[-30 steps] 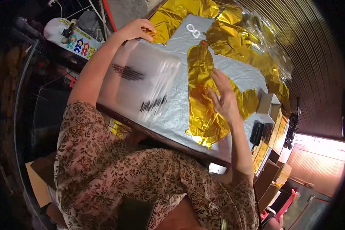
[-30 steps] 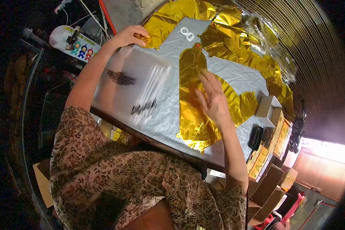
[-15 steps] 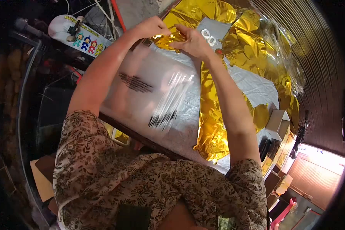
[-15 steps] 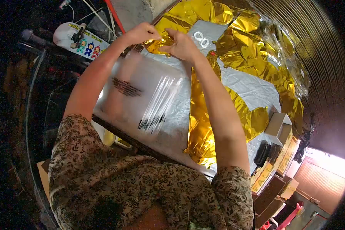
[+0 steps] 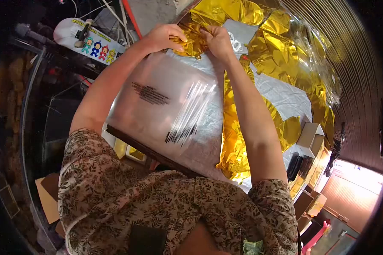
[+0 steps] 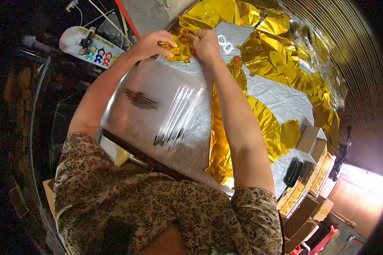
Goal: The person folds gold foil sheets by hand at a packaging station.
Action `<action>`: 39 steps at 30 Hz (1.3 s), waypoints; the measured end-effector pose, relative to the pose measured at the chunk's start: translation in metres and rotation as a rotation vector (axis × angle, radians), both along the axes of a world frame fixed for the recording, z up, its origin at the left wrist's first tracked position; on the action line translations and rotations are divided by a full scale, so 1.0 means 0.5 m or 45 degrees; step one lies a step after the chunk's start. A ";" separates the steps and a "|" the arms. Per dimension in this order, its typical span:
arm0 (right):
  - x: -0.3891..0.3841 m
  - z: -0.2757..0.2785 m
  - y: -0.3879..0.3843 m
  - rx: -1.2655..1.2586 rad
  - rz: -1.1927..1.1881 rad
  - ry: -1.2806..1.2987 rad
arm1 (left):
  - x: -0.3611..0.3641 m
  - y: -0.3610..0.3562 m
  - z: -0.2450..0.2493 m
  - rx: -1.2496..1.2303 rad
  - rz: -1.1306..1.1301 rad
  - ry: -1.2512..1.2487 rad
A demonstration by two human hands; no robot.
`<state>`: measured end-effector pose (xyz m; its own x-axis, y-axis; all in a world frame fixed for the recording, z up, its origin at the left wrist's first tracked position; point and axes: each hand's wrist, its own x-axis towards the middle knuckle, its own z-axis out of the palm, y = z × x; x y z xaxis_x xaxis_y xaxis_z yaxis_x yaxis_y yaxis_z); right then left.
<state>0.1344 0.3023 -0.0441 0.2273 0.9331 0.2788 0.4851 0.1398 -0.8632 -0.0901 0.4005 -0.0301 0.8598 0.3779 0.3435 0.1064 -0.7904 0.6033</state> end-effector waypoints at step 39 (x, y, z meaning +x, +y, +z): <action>0.169 0.217 0.098 0.254 -0.385 0.305 | 0.217 0.000 0.101 0.409 0.208 -0.363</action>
<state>0.2190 0.3511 0.0643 0.5624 0.7478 0.3530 0.3188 0.1978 -0.9269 0.0184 0.4005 0.0202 0.6516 0.3364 0.6799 0.1106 -0.9289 0.3535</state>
